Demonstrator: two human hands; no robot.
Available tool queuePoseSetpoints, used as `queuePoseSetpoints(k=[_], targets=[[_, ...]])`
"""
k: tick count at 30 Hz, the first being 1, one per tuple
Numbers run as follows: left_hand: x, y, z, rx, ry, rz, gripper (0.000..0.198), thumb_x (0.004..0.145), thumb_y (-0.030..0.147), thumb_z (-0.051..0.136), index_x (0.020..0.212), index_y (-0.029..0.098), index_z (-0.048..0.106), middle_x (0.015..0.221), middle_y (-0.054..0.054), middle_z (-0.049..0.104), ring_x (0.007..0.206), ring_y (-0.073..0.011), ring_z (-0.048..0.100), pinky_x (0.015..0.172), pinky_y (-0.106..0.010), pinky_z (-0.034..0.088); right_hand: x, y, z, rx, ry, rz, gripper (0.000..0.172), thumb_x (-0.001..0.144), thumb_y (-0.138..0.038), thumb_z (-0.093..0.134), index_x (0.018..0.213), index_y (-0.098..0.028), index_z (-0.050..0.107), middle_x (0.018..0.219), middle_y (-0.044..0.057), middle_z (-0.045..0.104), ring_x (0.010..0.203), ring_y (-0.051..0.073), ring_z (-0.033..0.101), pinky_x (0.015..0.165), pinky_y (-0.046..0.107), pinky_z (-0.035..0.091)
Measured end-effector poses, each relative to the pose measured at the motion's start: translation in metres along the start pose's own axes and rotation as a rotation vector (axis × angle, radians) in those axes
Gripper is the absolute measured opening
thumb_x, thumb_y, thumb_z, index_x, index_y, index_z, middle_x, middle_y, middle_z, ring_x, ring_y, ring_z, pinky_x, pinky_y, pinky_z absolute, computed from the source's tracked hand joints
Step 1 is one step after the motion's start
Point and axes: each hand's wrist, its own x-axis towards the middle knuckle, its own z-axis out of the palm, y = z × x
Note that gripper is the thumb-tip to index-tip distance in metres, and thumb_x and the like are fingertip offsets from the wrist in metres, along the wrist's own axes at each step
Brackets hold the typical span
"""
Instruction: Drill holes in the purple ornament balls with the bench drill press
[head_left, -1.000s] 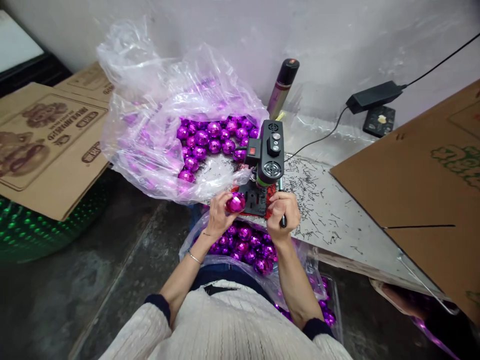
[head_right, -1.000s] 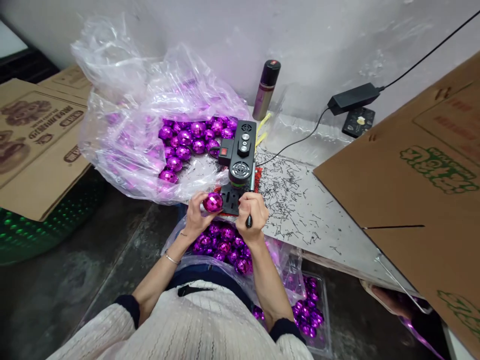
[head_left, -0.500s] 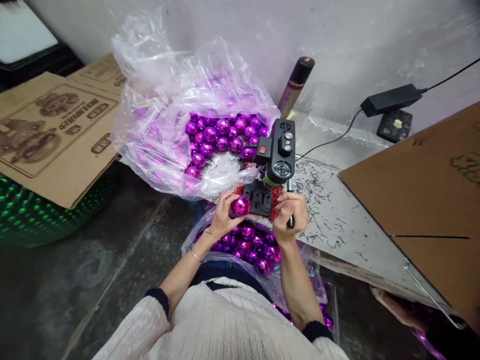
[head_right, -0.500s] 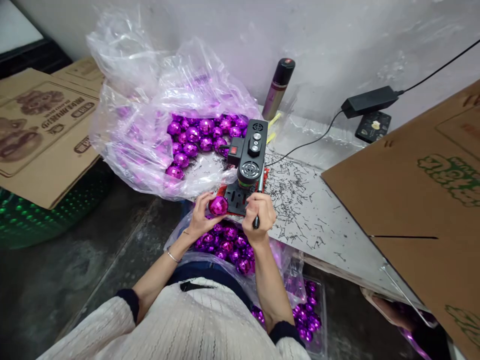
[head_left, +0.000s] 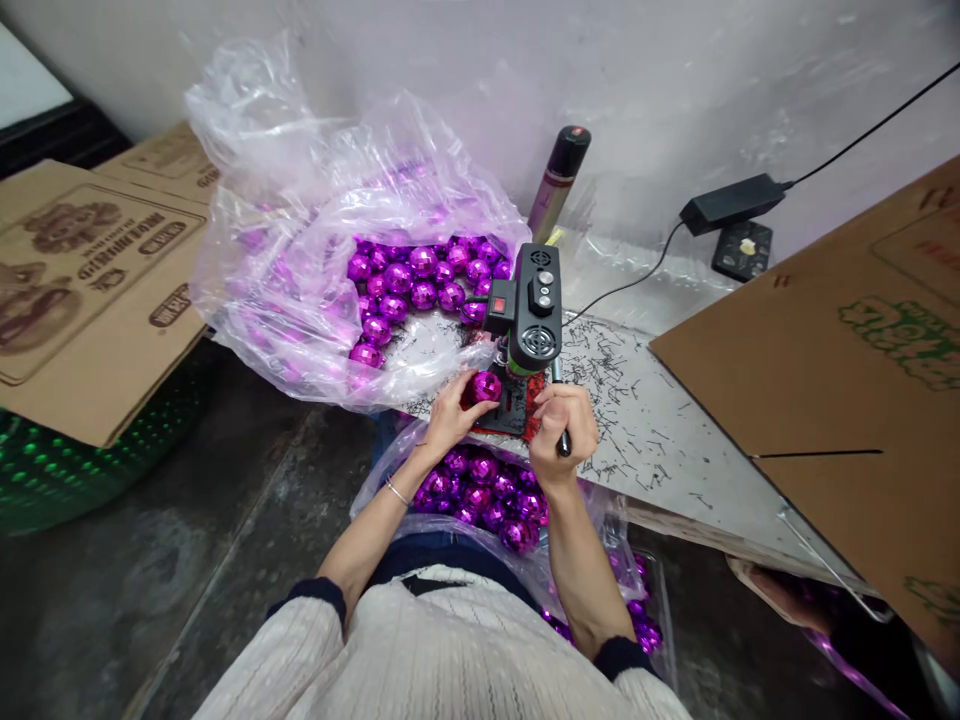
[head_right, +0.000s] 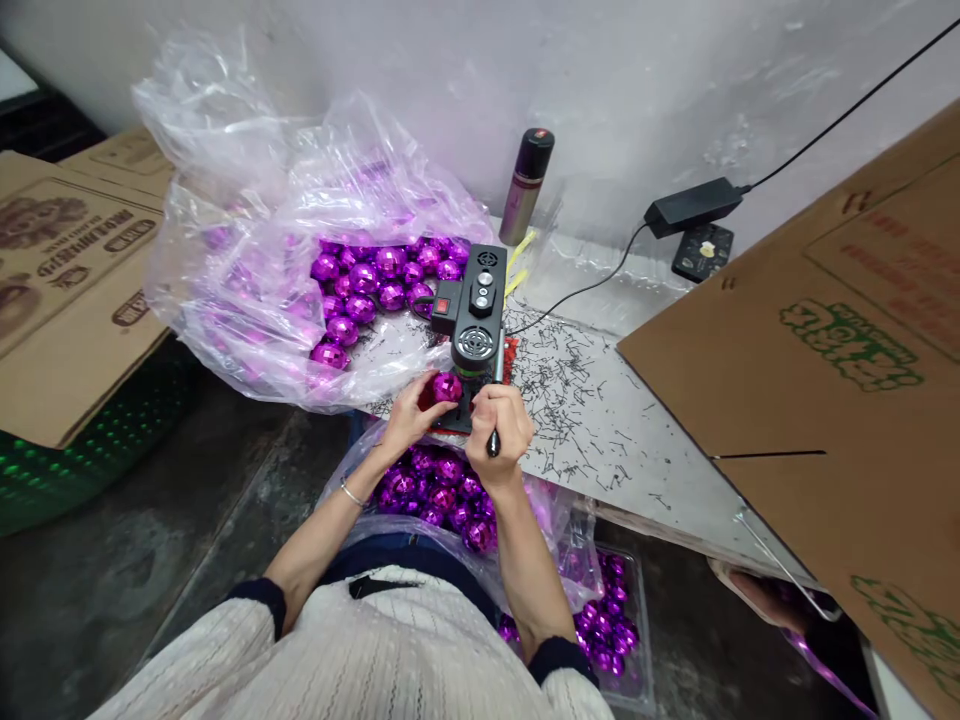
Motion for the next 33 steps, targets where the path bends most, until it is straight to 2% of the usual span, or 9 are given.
queuePoseSetpoints(k=[4,11,16,21,26,33], targets=[[0.008,0.006,0.006,0.101,-0.034,0.119,0.061,0.085,0.048,0.079,0.134,0.017,0.059,0.128,-0.015,0.07,0.12,-0.0311,0.067,0.103,-0.048,0.053,0.001,0.0,-0.001,-0.004,0.003,-0.003,0.024,0.096,-0.014,0.046,0.076,-0.022,0.055,0.071,0.0,0.06,0.068,0.015,0.06,0.063,0.031,0.046],[0.011,0.013,0.003,0.102,-0.075,0.187,0.058,0.086,0.039,0.079,0.136,0.018,0.058,0.127,-0.013,0.066,0.12,-0.0283,0.064,0.104,-0.045,0.053,0.0,0.0,-0.001,0.012,0.0,-0.003,0.022,0.096,-0.012,0.047,0.077,-0.022,0.054,0.073,0.0,0.06,0.069,0.014,0.059,0.064,0.03,0.046],[0.013,0.01,0.01,0.096,-0.078,0.156,0.061,0.084,0.038,0.082,0.137,0.019,0.059,0.125,-0.012,0.064,0.121,-0.029,0.063,0.105,-0.046,0.052,0.001,0.0,-0.001,-0.001,-0.004,-0.013,0.023,0.097,-0.013,0.046,0.077,-0.022,0.054,0.072,0.0,0.059,0.068,0.014,0.059,0.064,0.03,0.046],[0.01,0.0,0.022,0.076,-0.058,0.129,0.07,0.078,0.044,0.086,0.137,0.02,0.057,0.132,-0.014,0.066,0.125,-0.0313,0.062,0.11,-0.05,0.048,0.0,0.001,-0.002,-0.013,-0.011,-0.018,0.022,0.097,-0.014,0.046,0.078,-0.022,0.054,0.073,0.0,0.061,0.069,0.014,0.06,0.063,0.03,0.046],[0.006,-0.006,0.026,0.083,-0.04,0.137,0.067,0.082,0.046,0.082,0.137,0.019,0.057,0.133,-0.015,0.067,0.126,-0.0307,0.063,0.112,-0.05,0.044,-0.002,0.002,-0.002,0.0,-0.011,0.003,0.021,0.097,-0.015,0.048,0.078,-0.022,0.055,0.075,0.001,0.062,0.069,0.014,0.06,0.064,0.03,0.046],[0.007,-0.008,0.027,0.107,-0.052,0.142,0.067,0.083,0.047,0.081,0.14,0.021,0.057,0.133,-0.015,0.067,0.126,-0.0319,0.062,0.109,-0.05,0.046,-0.015,0.007,0.0,-0.02,-0.01,0.002,0.021,0.097,-0.019,0.047,0.079,-0.022,0.056,0.076,0.001,0.063,0.068,0.015,0.06,0.062,0.03,0.047]])
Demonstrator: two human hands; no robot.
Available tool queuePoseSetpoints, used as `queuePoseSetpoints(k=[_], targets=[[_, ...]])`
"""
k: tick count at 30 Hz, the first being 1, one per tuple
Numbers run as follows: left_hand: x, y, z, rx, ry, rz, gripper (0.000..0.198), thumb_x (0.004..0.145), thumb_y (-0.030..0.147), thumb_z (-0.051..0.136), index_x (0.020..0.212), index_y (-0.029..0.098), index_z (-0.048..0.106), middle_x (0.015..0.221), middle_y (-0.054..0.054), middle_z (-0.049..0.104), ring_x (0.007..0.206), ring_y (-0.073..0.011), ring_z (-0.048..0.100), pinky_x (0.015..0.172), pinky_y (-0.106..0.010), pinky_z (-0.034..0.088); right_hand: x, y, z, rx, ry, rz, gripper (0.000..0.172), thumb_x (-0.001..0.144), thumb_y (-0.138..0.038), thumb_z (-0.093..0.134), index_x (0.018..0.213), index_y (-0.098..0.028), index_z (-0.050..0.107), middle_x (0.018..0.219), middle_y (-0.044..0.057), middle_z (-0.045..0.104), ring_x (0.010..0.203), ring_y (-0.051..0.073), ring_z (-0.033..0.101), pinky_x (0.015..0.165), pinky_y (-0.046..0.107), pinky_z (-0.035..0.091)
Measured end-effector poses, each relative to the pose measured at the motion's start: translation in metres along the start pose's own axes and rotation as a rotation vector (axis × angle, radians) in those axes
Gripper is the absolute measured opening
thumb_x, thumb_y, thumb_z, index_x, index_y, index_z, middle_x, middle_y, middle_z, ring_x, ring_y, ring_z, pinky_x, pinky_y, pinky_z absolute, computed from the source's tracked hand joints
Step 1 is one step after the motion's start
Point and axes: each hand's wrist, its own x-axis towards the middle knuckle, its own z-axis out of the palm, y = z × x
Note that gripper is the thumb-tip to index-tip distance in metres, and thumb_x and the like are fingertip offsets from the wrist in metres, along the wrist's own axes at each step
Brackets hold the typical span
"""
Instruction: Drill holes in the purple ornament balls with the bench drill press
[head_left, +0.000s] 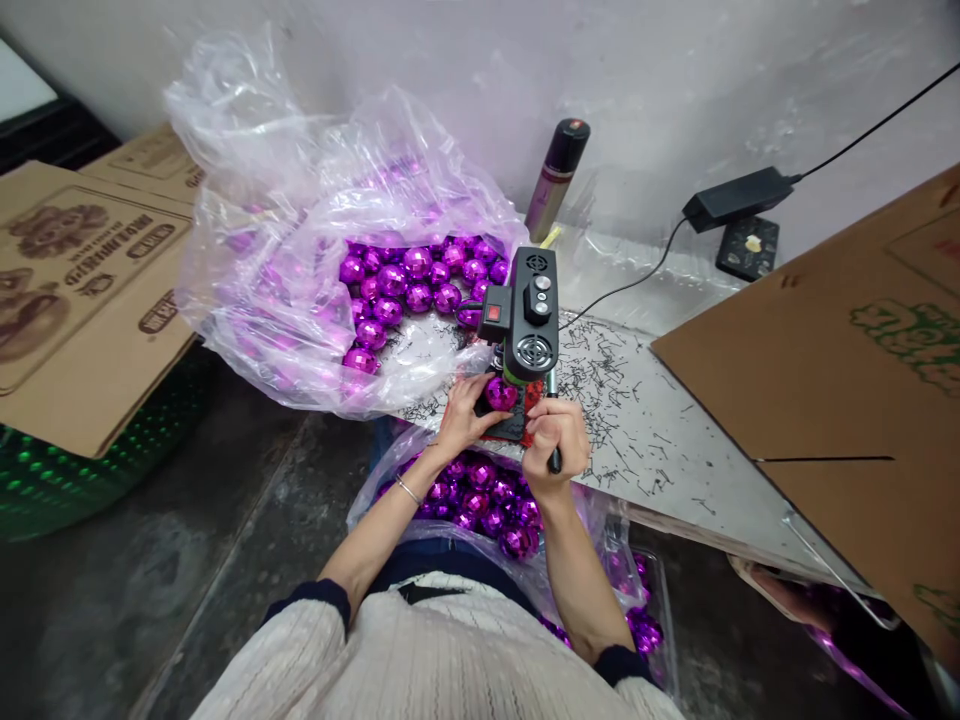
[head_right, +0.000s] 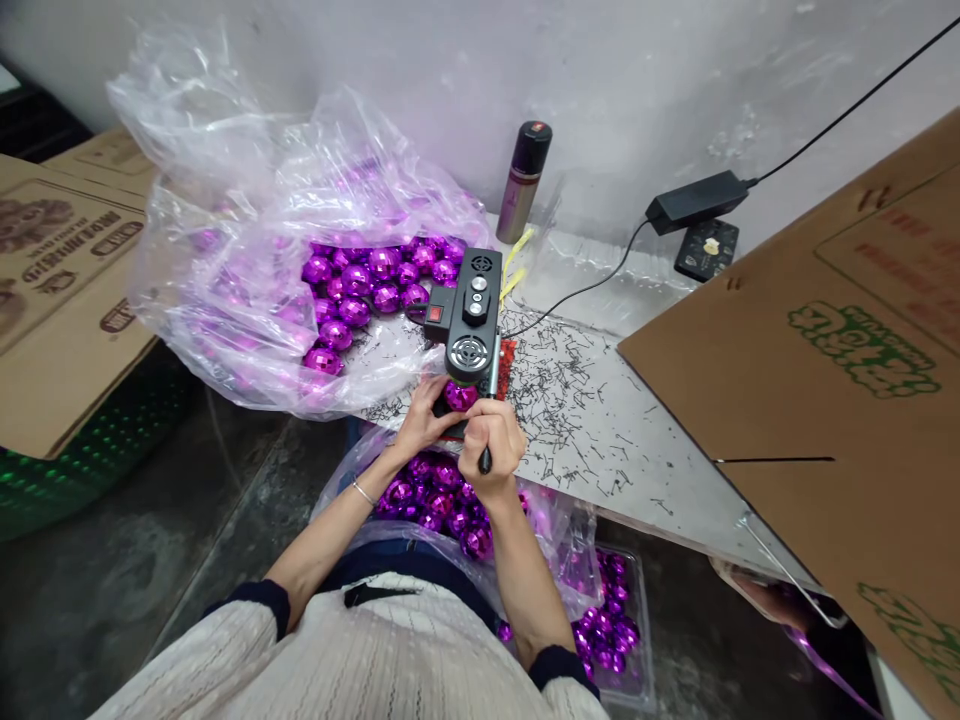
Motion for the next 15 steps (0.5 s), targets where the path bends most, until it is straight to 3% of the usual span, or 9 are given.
queuePoseSetpoints(k=[10,15], targets=[[-0.002,0.003,0.0,0.01,0.001,-0.006,0.066,0.085,0.049,0.078,0.141,0.021,0.056,0.132,-0.015,0.067,0.125,-0.0319,0.062,0.109,-0.05,0.046,-0.019,0.017,0.009,0.035,0.055,-0.054,0.022,0.1,-0.024,0.045,0.08,-0.022,0.056,0.079,0.002,0.063,0.066,0.014,0.06,0.063,0.031,0.051],[-0.002,0.003,0.0,0.01,-0.002,-0.004,0.067,0.083,0.05,0.08,0.14,0.022,0.057,0.132,-0.015,0.067,0.125,-0.0316,0.062,0.108,-0.049,0.046,-0.03,0.024,0.012,-0.041,0.099,-0.052,0.026,0.101,-0.029,0.044,0.078,-0.024,0.053,0.075,0.001,0.06,0.065,0.015,0.059,0.073,0.037,0.053]])
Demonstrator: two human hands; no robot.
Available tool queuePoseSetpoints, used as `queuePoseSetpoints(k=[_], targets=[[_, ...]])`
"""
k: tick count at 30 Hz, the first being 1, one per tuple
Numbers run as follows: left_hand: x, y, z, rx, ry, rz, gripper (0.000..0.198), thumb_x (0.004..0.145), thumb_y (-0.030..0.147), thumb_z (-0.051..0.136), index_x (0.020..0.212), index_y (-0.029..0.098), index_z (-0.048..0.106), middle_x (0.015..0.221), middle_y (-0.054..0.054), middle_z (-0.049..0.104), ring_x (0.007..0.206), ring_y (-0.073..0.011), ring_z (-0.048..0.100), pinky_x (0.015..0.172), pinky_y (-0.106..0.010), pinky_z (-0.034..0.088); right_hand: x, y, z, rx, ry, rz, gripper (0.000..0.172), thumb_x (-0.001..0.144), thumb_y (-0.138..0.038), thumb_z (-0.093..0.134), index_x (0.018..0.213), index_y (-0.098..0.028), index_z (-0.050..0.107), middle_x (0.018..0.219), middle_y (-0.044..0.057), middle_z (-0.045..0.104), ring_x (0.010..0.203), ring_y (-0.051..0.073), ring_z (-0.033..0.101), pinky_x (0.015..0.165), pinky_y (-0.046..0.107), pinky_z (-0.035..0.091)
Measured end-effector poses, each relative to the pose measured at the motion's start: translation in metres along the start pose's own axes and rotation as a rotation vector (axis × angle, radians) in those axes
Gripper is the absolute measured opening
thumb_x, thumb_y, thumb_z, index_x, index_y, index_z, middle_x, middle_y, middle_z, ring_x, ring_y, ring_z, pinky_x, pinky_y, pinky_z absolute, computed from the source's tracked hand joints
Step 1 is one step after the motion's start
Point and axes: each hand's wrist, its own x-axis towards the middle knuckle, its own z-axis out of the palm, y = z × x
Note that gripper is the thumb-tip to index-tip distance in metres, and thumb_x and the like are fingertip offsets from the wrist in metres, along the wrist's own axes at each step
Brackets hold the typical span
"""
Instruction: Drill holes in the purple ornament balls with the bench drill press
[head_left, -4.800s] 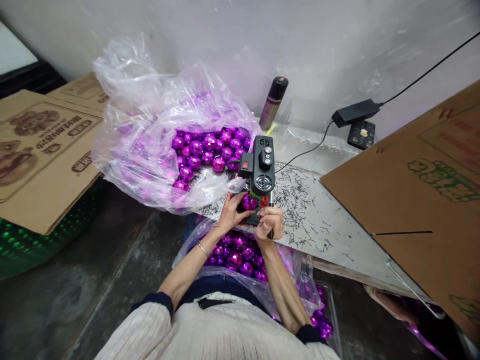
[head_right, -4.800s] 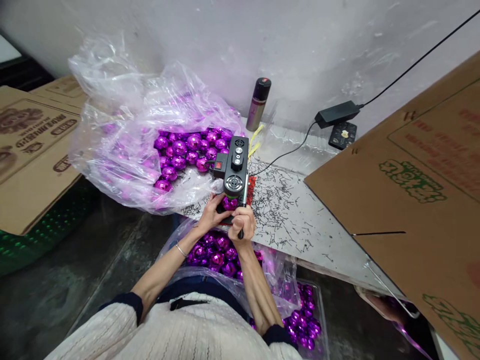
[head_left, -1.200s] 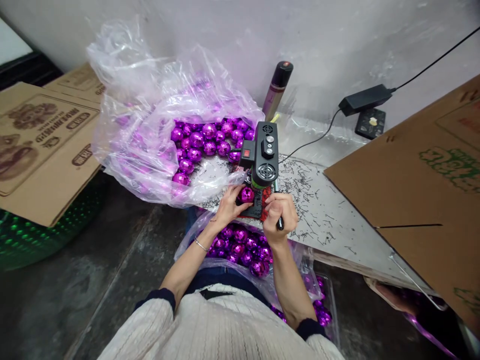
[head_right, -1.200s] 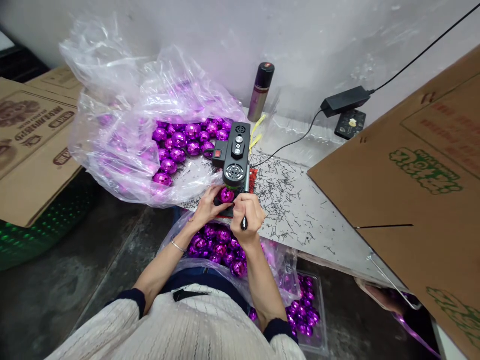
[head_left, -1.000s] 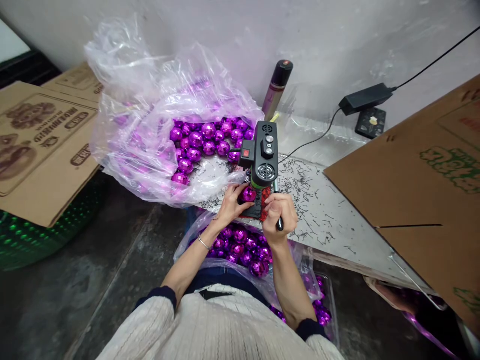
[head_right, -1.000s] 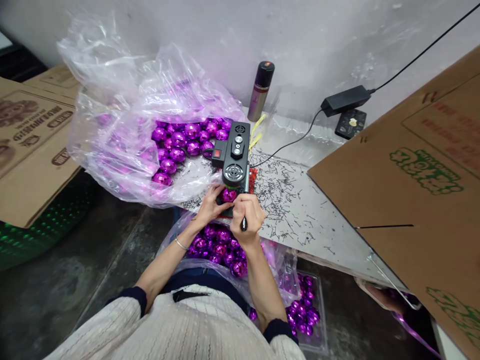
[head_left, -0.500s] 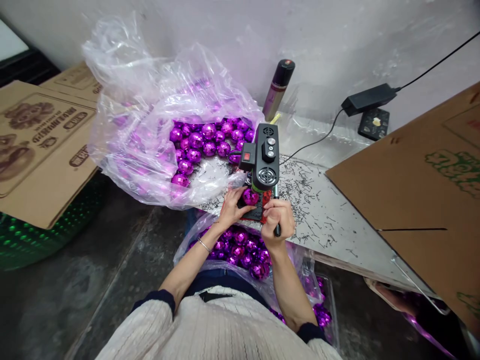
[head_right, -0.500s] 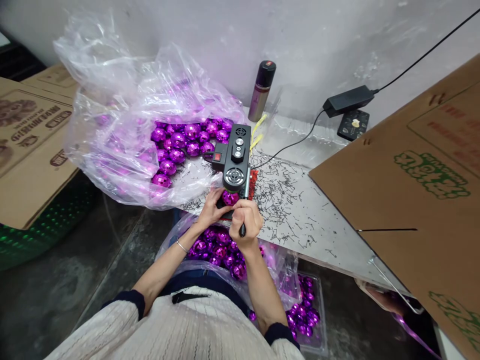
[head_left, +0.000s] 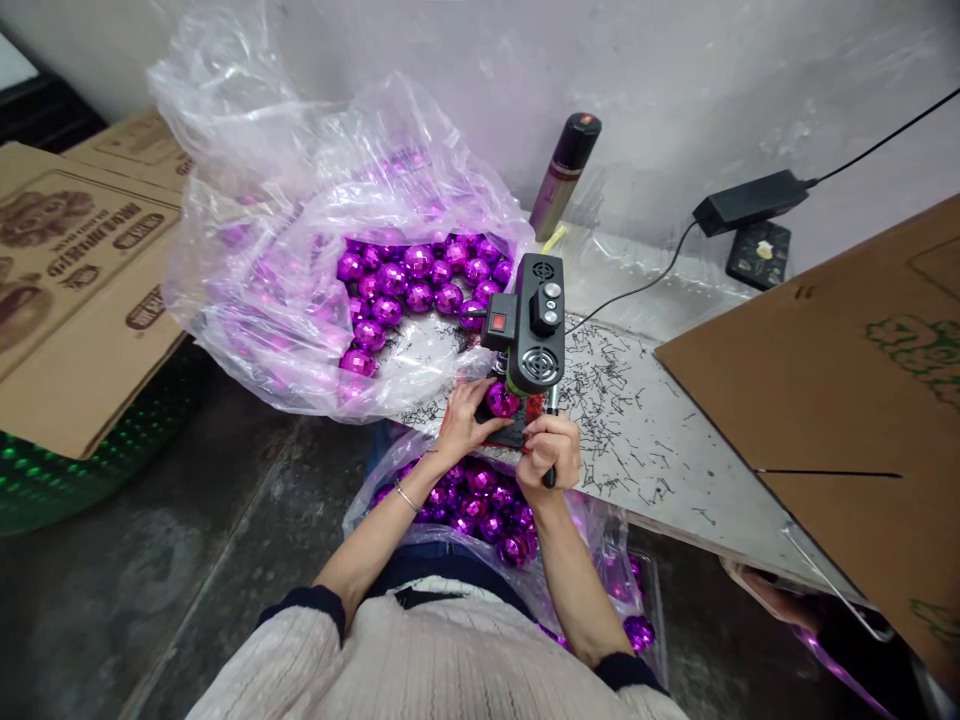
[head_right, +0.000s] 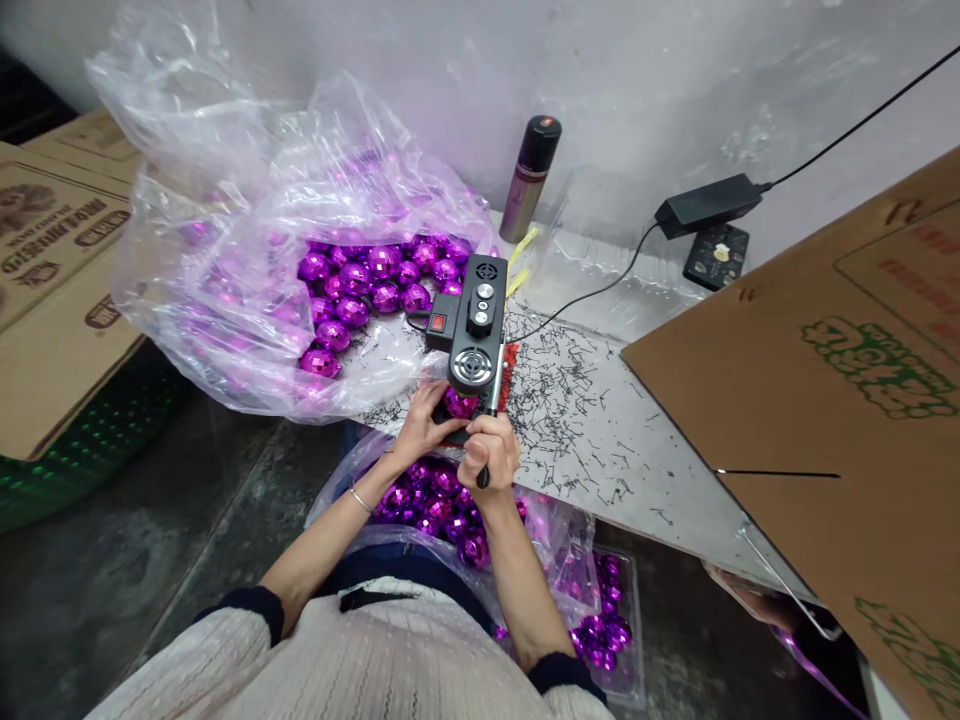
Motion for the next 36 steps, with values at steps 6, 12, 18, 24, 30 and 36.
queuePoseSetpoints(k=[6,12,18,24,30,36], targets=[[0.0,-0.001,0.001,0.002,0.014,0.017,0.068,0.082,0.051,0.08,0.138,0.021,0.058,0.131,-0.015,0.068,0.124,-0.0311,0.063,0.106,-0.048,0.047,-0.004,0.004,0.0,0.035,-0.021,-0.002,0.026,0.102,-0.031,0.043,0.079,-0.024,0.052,0.076,0.0,0.059,0.066,0.015,0.059,0.071,0.037,0.051],[-0.001,0.0,-0.001,-0.018,0.006,0.021,0.066,0.083,0.051,0.079,0.138,0.02,0.058,0.131,-0.015,0.068,0.124,-0.031,0.063,0.106,-0.048,0.048,-0.004,0.006,0.002,0.11,-0.036,-0.034,0.026,0.102,-0.026,0.041,0.079,-0.023,0.051,0.08,-0.001,0.058,0.065,0.013,0.061,0.067,0.033,0.052],[0.003,-0.001,0.001,-0.052,0.024,0.063,0.067,0.084,0.051,0.078,0.138,0.017,0.057,0.13,-0.018,0.067,0.123,-0.0322,0.063,0.106,-0.051,0.049,0.02,-0.01,0.0,0.088,0.009,0.024,0.031,0.101,-0.02,0.041,0.071,-0.022,0.048,0.073,-0.002,0.054,0.062,0.011,0.058,0.062,0.03,0.049],[-0.032,0.01,-0.022,-0.053,0.046,0.2,0.08,0.089,0.055,0.07,0.153,0.019,0.04,0.135,-0.019,0.063,0.127,-0.032,0.061,0.106,-0.052,0.052,0.059,-0.034,-0.007,0.071,-0.018,0.121,0.032,0.098,-0.012,0.046,0.068,-0.021,0.051,0.064,-0.002,0.054,0.064,0.012,0.058,0.059,0.028,0.043],[-0.11,0.012,-0.036,0.165,-0.315,0.318,0.082,0.084,0.069,0.067,0.147,0.02,0.051,0.125,-0.017,0.069,0.11,-0.0292,0.07,0.092,-0.043,0.059,0.044,-0.033,-0.008,0.062,-0.026,0.138,0.032,0.099,-0.014,0.045,0.068,-0.021,0.052,0.065,-0.002,0.055,0.067,0.013,0.059,0.062,0.029,0.043],[-0.083,0.018,-0.043,0.099,-0.07,0.348,0.076,0.083,0.075,0.065,0.131,0.016,0.064,0.11,-0.015,0.075,0.099,-0.028,0.072,0.088,-0.041,0.058,0.039,-0.029,-0.009,0.072,-0.053,0.131,0.03,0.098,-0.014,0.046,0.069,-0.021,0.052,0.066,-0.002,0.055,0.066,0.013,0.059,0.059,0.028,0.043]])
